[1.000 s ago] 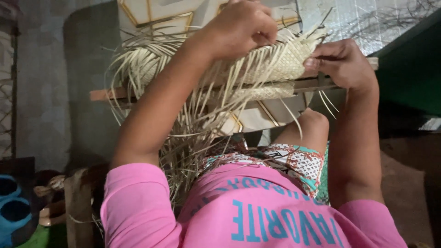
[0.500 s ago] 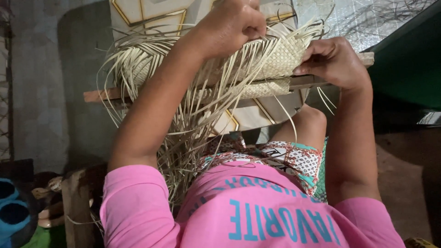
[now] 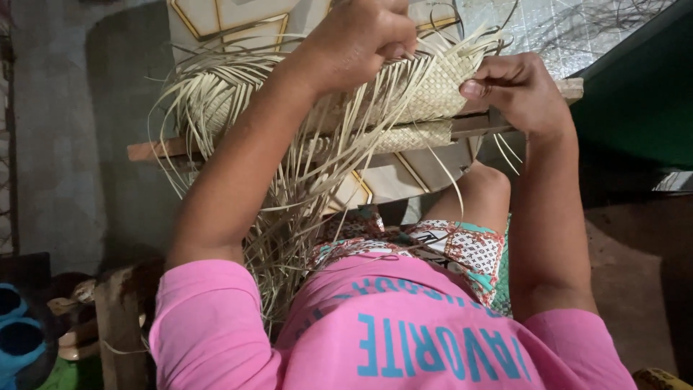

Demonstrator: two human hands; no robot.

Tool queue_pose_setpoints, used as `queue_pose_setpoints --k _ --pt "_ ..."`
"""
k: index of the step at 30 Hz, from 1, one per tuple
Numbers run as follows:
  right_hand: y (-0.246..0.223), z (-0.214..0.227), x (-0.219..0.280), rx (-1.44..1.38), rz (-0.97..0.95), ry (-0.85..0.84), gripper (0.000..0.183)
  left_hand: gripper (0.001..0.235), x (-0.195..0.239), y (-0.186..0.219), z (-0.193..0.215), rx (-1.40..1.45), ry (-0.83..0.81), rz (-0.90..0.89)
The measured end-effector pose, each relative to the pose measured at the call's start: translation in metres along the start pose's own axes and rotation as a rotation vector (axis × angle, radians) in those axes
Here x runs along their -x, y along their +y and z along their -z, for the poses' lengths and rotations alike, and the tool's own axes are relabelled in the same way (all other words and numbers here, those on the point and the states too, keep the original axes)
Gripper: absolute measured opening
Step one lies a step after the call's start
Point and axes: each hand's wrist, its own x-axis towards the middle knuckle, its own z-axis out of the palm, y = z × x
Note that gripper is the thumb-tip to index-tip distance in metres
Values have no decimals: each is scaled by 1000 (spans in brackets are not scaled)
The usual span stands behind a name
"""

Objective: The person weaves a basket by hand using dried palm fibers. They interlace the fibers through a wooden frame, periodically lifting and rotating the basket to continue weaving around its circumference.

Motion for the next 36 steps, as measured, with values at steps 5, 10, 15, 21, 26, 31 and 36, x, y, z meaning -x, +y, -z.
queue_pose_setpoints --k 5,10,15,21,26,31,36 --pt "9 3 -1 21 72 -37 12 28 1 -6 0 -33 -2 -74" --pt "11 5 -1 65 58 -15 14 31 0 -10 -1 44 -8 -133" --pt "12 6 -2 70 83 -27 9 33 0 -7 2 31 -41 -95" --pt "17 8 -2 52 66 -17 4 33 -1 -2 6 37 -89 -25" --pt "-6 5 3 91 35 -48 3 27 -1 3 3 2 -21 8" --pt "-3 -7 2 -32 -15 0 12 27 1 10 -4 159 19 92" --pt "-10 -8 4 45 67 28 25 24 -3 18 -9 163 49 116"
